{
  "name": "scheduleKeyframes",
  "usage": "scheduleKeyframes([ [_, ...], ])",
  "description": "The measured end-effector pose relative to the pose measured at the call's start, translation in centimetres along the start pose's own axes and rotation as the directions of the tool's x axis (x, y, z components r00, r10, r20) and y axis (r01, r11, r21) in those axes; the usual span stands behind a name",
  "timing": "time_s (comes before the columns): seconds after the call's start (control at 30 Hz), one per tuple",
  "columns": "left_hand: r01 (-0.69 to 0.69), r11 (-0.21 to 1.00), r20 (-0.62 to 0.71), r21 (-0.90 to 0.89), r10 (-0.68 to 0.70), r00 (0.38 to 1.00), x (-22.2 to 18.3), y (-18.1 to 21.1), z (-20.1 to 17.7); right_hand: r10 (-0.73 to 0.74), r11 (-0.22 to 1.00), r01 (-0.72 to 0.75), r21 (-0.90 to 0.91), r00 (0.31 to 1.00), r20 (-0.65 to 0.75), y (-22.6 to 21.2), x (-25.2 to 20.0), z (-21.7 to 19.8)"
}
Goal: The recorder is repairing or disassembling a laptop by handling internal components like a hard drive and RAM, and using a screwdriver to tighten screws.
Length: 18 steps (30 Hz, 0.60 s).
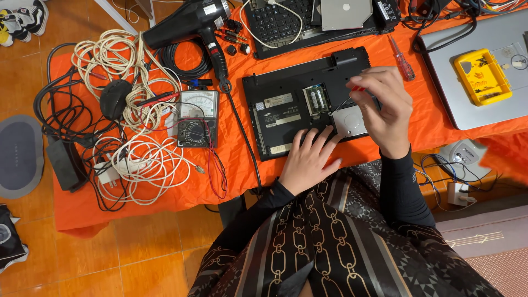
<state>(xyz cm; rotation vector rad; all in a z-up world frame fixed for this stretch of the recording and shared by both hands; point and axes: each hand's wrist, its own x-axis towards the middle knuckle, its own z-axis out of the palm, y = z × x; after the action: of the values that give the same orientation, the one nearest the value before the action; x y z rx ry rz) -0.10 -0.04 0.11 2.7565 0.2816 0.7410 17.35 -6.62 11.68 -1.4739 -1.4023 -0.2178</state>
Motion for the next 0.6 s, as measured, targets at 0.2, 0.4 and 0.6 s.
scheduleKeyframes([
  [0.2, 0.000, 1.000, 0.001, 0.001, 0.000, 1.000, -0.05, -0.06, 0.04, 0.059, 0.996, -0.060, 0.060, 0.998, 0.016, 0.18, -0.21, 0.05],
  [0.4, -0.002, 1.000, -0.003, 0.001, 0.002, 1.000, -0.01, 0.00, -0.01, 0.044, 0.999, -0.043, 0.026, 0.999, -0.018, 0.38, -0.10, -0.09],
  [0.6, -0.007, 1.000, 0.004, 0.007, 0.007, 1.000, 0.00, -0.05, 0.06, 0.048, 0.998, -0.047, 0.043, 0.999, -0.015, 0.39, 0.06, 0.04],
])
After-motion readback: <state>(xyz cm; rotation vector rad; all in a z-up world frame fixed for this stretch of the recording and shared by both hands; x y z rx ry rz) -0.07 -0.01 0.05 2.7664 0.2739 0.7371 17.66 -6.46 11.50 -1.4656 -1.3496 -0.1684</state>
